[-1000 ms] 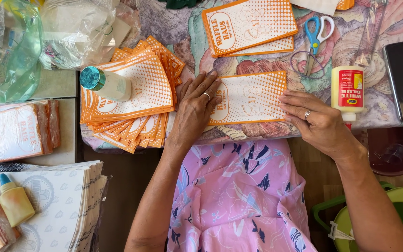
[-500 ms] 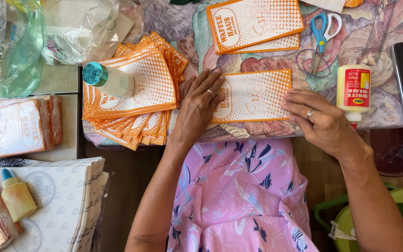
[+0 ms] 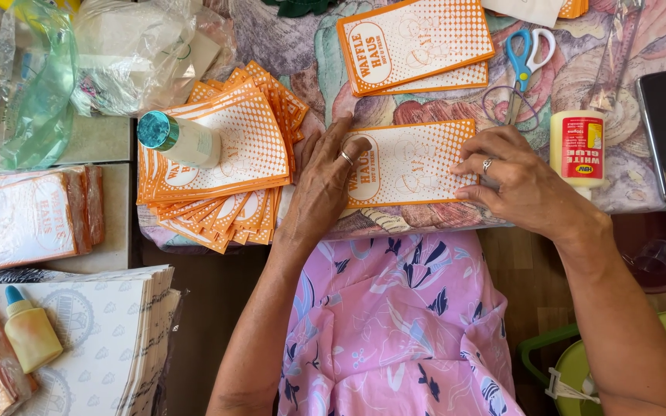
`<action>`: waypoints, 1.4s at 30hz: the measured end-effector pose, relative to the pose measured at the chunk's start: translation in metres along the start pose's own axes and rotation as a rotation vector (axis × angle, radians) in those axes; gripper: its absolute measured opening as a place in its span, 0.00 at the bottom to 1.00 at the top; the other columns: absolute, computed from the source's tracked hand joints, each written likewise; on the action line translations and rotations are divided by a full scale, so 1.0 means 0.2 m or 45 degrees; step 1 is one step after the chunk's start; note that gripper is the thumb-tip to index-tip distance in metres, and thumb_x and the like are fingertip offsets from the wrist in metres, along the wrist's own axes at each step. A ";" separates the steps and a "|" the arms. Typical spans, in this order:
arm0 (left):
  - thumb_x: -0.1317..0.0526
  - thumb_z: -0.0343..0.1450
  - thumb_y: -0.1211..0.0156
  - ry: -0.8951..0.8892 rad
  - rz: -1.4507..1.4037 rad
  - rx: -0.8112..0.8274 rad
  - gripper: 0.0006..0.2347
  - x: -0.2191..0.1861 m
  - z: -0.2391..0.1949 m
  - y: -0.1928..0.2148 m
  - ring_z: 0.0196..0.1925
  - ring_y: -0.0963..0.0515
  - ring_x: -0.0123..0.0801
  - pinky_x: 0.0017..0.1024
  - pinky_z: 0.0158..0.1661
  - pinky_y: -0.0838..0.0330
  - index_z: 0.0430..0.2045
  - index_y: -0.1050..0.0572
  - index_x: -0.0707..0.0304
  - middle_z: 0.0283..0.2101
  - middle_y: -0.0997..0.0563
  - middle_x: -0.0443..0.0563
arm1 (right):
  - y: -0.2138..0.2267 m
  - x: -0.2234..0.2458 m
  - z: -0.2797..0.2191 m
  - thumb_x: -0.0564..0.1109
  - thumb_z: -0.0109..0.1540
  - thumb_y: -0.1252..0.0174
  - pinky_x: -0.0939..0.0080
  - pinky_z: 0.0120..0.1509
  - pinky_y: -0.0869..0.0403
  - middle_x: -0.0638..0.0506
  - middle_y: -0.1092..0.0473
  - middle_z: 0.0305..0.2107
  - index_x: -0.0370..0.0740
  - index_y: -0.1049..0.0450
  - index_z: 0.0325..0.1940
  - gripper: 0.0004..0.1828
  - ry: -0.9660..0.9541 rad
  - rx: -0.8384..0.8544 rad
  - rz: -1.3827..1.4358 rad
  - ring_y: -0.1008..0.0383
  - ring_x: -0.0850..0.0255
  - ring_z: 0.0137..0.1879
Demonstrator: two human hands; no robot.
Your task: Applying glue to the edges of paper bags and folding them to complete the assembly.
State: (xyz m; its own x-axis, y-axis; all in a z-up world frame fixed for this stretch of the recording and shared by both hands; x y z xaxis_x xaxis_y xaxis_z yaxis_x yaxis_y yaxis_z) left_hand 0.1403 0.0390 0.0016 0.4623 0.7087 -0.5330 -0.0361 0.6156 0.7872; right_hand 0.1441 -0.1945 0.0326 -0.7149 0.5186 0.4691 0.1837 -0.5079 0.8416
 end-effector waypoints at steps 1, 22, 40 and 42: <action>0.73 0.76 0.56 0.000 0.001 -0.002 0.14 0.01 0.00 0.00 0.75 0.38 0.54 0.56 0.72 0.49 0.53 0.32 0.56 0.73 0.41 0.64 | 0.01 0.01 0.01 0.43 0.53 0.26 0.46 0.70 0.32 0.48 0.30 0.47 0.35 0.21 0.47 0.21 0.002 0.000 -0.001 0.35 0.46 0.65; 0.68 0.67 0.46 0.248 0.442 -0.289 0.18 -0.56 0.27 -0.50 0.41 0.30 0.46 0.38 0.39 0.30 0.52 0.27 0.75 0.41 0.30 0.57 | -0.10 -0.09 -0.03 0.50 0.63 0.57 0.32 0.80 0.56 0.45 0.57 0.79 0.37 0.52 0.80 0.41 -0.212 0.318 -0.409 0.64 0.27 0.81; 0.80 0.63 0.50 0.523 0.608 -0.236 0.28 -0.04 0.00 -0.13 0.39 0.35 0.45 0.41 0.38 0.32 0.63 0.37 0.77 0.43 0.32 0.59 | -0.10 -0.09 -0.05 0.64 0.64 0.55 0.36 0.82 0.66 0.50 0.63 0.80 0.41 0.61 0.82 0.48 -0.182 0.341 -0.462 0.71 0.37 0.82; 0.85 0.61 0.48 0.602 0.706 -0.372 0.20 -0.10 0.01 -0.08 0.41 0.35 0.42 0.36 0.38 0.33 0.49 0.32 0.82 0.41 0.34 0.60 | -0.10 -0.10 -0.04 0.63 0.62 0.52 0.35 0.81 0.62 0.50 0.61 0.80 0.41 0.58 0.82 0.49 -0.186 0.320 -0.491 0.69 0.37 0.83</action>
State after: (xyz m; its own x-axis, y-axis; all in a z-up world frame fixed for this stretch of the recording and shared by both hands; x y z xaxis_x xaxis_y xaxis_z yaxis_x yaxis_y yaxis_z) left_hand 0.1340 0.0140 0.0011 -0.1153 0.9702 -0.2130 -0.4131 0.1481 0.8986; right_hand 0.1491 -0.2001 0.0048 -0.6641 0.7367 0.1277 0.0944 -0.0868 0.9917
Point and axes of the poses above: each hand's wrist, its own z-axis towards the middle knuckle, its own y-axis out of the back of the hand, x = y × z, the point moved 8 cm from there along z, towards the middle knuckle
